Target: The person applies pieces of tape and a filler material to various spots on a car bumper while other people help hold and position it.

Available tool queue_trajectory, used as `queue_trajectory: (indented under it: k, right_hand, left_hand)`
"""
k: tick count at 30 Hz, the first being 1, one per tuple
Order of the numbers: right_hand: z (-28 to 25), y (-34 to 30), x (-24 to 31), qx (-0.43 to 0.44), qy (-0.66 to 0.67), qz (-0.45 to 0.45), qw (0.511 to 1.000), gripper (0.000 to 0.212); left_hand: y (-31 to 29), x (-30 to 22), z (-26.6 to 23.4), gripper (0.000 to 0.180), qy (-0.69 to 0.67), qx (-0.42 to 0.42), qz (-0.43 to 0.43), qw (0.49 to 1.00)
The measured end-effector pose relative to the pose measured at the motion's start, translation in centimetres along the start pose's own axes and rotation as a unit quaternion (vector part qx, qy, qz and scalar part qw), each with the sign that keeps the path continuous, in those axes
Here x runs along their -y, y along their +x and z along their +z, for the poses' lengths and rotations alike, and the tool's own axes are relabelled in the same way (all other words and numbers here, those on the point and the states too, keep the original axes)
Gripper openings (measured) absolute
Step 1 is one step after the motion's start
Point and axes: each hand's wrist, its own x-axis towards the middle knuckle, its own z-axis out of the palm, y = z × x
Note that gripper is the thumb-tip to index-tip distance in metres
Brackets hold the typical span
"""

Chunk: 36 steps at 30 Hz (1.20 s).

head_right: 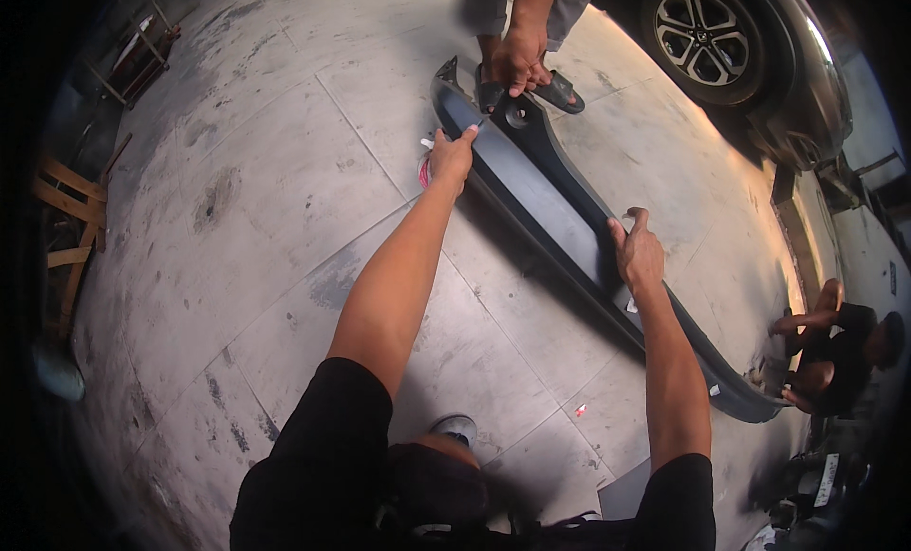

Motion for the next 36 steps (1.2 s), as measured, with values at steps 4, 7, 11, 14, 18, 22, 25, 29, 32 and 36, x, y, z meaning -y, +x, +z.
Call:
queue_trajectory:
  k: [4, 7, 11, 14, 18, 22, 25, 29, 32, 36]
  right_hand:
    - [-0.3, 0.6, 0.5, 0.007, 0.037, 0.002, 0.999, 0.052]
    - [-0.1, 0.9, 0.6, 0.01, 0.037, 0.006, 0.999, 0.052]
    - [-0.1, 1.1, -2.1, 0.007, 0.042, 0.012, 0.999, 0.051]
    - [0.8, 2.5, -1.0, 0.032, 0.058, -0.017, 0.998, 0.051]
    - [-0.5, 2.7, -2.1, 0.063, 0.076, -0.025, 0.995, 0.053]
    - [-1.6, 1.5, -2.3, 0.094, 0.119, -0.022, 0.988, 0.053]
    - [-2.6, 0.6, -2.1, 0.092, 0.127, -0.04, 0.987, 0.055]
    - [-4.8, 0.0, -1.6, 0.113, 0.136, -0.042, 0.983, 0.055]
    - [-5.8, -0.3, -1.9, 0.121, 0.143, -0.051, 0.981, 0.056]
    - [-6.3, -0.8, -2.6, 0.127, 0.151, -0.062, 0.978, 0.058]
  left_hand:
    - [1.9, 0.5, 0.4, 0.084, -0.058, -0.003, -0.003, 0.998]
    - [2.5, 0.8, 0.0, 0.081, -0.066, 0.028, -0.004, 0.997]
    - [0.9, 0.7, 1.3, 0.077, -0.125, 0.102, -0.006, 0.987]
    - [0.5, 7.0, -0.3, 0.081, -0.229, 0.157, -0.017, 0.961]
    - [-6.2, 12.2, 2.3, 0.085, -0.273, 0.229, -0.097, 0.929]
    - [-11.6, 15.6, 5.2, 0.102, -0.33, 0.271, -0.219, 0.877]
    - [-13.2, 16.5, 6.3, 0.103, -0.416, 0.294, -0.225, 0.831]
    - [-12.8, 16.7, 6.5, 0.102, -0.454, 0.338, -0.207, 0.798]
    - [-13.2, 16.0, 7.9, 0.098, -0.539, 0.32, -0.179, 0.759]
    - [-13.4, 15.7, 8.4, 0.098, -0.571, 0.275, -0.218, 0.742]
